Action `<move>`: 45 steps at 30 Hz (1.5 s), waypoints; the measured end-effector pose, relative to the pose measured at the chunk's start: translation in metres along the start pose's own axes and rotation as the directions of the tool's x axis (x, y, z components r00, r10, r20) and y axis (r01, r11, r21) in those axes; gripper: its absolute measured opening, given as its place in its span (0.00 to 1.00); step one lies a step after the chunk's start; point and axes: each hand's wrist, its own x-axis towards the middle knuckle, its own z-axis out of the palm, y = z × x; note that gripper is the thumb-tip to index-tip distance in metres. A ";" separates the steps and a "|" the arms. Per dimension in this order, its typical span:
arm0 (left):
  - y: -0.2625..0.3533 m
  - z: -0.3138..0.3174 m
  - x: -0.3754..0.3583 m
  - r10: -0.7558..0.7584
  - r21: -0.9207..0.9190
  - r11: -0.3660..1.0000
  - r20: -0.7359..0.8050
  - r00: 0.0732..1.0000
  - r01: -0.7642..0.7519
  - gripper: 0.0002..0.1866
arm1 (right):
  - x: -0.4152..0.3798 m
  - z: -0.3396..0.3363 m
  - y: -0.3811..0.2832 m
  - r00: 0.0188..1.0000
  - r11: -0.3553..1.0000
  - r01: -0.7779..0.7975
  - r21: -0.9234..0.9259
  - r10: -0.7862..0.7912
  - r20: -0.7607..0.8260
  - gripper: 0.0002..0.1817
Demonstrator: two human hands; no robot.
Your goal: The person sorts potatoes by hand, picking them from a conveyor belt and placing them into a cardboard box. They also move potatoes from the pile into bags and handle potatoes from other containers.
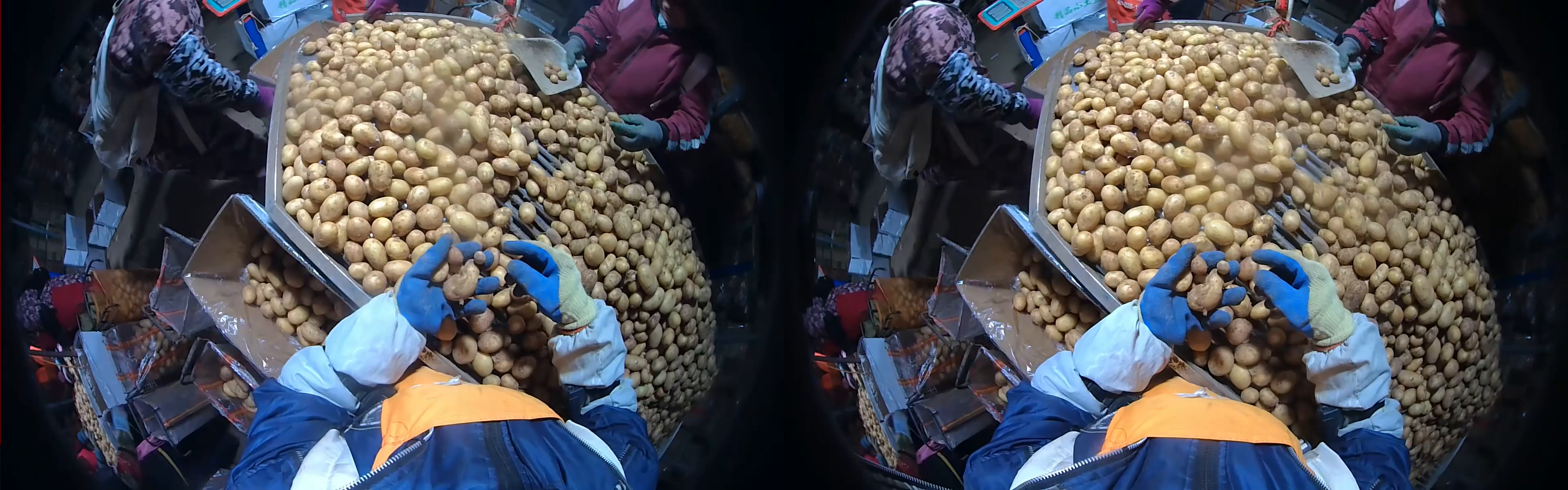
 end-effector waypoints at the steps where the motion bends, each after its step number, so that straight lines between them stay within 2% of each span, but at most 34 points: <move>1: 0.000 -0.002 0.000 -0.005 0.065 0.998 0.007 1.000 0.005 0.31 | -0.001 -0.003 0.008 0.999 0.999 0.043 -0.025 -0.043 -0.026 0.18; 3: 0.000 -0.003 -0.004 -0.002 0.132 0.991 0.017 1.000 -0.001 0.34 | -0.004 -0.004 0.013 0.999 0.999 0.034 -0.006 -0.035 -0.028 0.19; 5: 0.002 -0.005 -0.014 -0.012 0.043 0.999 0.071 0.997 0.009 0.29 | -0.006 -0.001 0.015 0.999 1.000 0.028 0.013 -0.028 -0.016 0.20; 6: 0.003 0.002 -0.022 0.020 0.132 0.991 -0.014 1.000 -0.018 0.30 | -0.007 0.003 0.016 0.999 0.999 0.038 0.033 -0.038 -0.007 0.20; 7: 0.005 0.001 -0.026 0.044 0.129 0.991 -0.017 0.999 -0.041 0.30 | -0.006 0.008 0.015 0.999 0.997 0.045 0.055 -0.045 0.009 0.21; 9: 0.004 -0.003 -0.032 0.027 0.084 0.996 0.134 0.991 -0.039 0.30 | -0.004 0.017 0.013 0.996 0.998 0.025 0.051 -0.029 0.083 0.21; 11: 0.002 -0.004 -0.046 0.115 0.112 0.985 0.128 0.985 -0.130 0.29 | -0.002 0.028 0.017 0.997 0.999 0.049 0.019 -0.050 0.066 0.21; 12: 0.002 -0.007 -0.049 0.146 0.094 0.982 0.178 0.973 -0.165 0.29 | -0.001 0.033 0.014 0.996 1.000 0.005 0.024 -0.007 0.086 0.21; 13: 0.003 -0.002 -0.058 0.175 0.077 0.977 0.229 0.958 -0.197 0.28 | -0.001 0.039 0.013 0.995 0.999 0.035 0.013 -0.036 0.096 0.21; 15: 0.003 0.009 -0.091 0.301 0.223 0.920 0.122 0.946 -0.322 0.29 | -0.005 0.056 -0.002 0.991 1.000 -0.013 -0.022 0.015 0.131 0.21; 17: 0.000 0.007 -0.119 0.386 0.206 0.895 0.084 0.919 -0.395 0.29 | -0.004 0.074 0.004 0.974 0.999 0.039 -0.032 -0.030 0.224 0.21; 18: 0.000 0.005 -0.133 0.429 0.244 0.858 0.141 0.892 -0.451 0.29 | -0.005 0.080 0.008 0.970 0.993 0.091 -0.069 -0.072 0.233 0.21; 20: -0.005 -0.007 -0.164 0.515 0.100 0.834 0.214 0.830 -0.543 0.28 | -0.006 0.090 0.013 0.955 0.982 0.130 -0.137 -0.087 0.284 0.22; 21: -0.008 -0.011 -0.184 0.558 0.048 0.810 0.245 0.793 -0.585 0.28 | -0.007 0.099 0.019 0.942 0.974 0.192 -0.123 -0.148 0.300 0.21; 22: -0.011 -0.010 -0.213 0.625 0.181 0.748 0.134 0.769 -0.639 0.28 | -0.009 0.106 0.017 0.924 0.969 0.215 -0.119 -0.163 0.346 0.21; 23: -0.020 -0.007 -0.242 0.677 0.198 0.695 0.142 0.722 -0.691 0.25 | -0.009 0.113 0.013 0.904 0.965 0.236 -0.114 -0.175 0.390 0.21; 25: -0.039 -0.013 -0.302 0.703 0.088 0.697 0.109 0.702 -0.712 0.21 | -0.009 0.122 0.015 0.884 0.954 0.263 -0.144 -0.178 0.433 0.21; 27: -0.078 -0.037 -0.369 0.839 0.239 0.527 0.008 0.544 -0.816 0.18 | -0.011 0.128 0.011 0.854 0.957 0.264 -0.118 -0.175 0.490 0.22; 29: -0.133 -0.042 -0.426 0.928 0.344 0.371 -0.180 0.327 -0.863 0.18 | -0.010 0.130 0.010 0.826 0.945 0.309 -0.105 -0.212 0.522 0.22; 31: -0.184 -0.077 -0.475 0.901 0.538 0.264 -0.434 0.005 -0.800 0.16 | -0.007 0.131 0.016 0.819 0.939 0.327 -0.104 -0.227 0.527 0.22; 33: -0.222 -0.105 -0.498 0.805 0.598 0.221 -0.558 -0.202 -0.770 0.15 | -0.001 0.128 0.025 0.818 0.955 0.293 -0.057 -0.219 0.532 0.23; 34: -0.236 -0.128 -0.513 0.776 0.593 0.283 -0.604 -0.184 -0.754 0.14 | 0.002 0.126 0.028 0.822 0.962 0.272 -0.038 -0.211 0.529 0.22; 35: -0.244 -0.152 -0.517 0.775 0.598 0.271 -0.600 -0.198 -0.754 0.14 | 0.004 0.125 0.032 0.825 0.968 0.251 -0.020 -0.203 0.526 0.22; 37: -0.261 -0.190 -0.524 0.708 0.539 0.169 -0.648 -0.279 -0.825 0.14 | 0.003 0.123 0.030 0.831 0.964 0.263 -0.031 -0.210 0.515 0.22; 38: -0.268 -0.204 -0.528 0.729 0.498 0.173 -0.645 -0.230 -0.850 0.12 | 0.000 0.122 0.027 0.838 0.962 0.267 -0.054 -0.204 0.506 0.22; 43: -0.285 -0.314 -0.553 0.663 0.465 0.154 -0.703 -0.257 -0.872 0.14 | 0.001 0.109 0.018 0.842 0.946 0.304 -0.111 -0.213 0.495 0.22; 45: -0.291 -0.349 -0.563 0.806 0.594 0.115 -0.525 -0.274 -0.796 0.15 | 0.006 0.104 0.021 0.838 0.920 0.367 -0.142 -0.260 0.480 0.22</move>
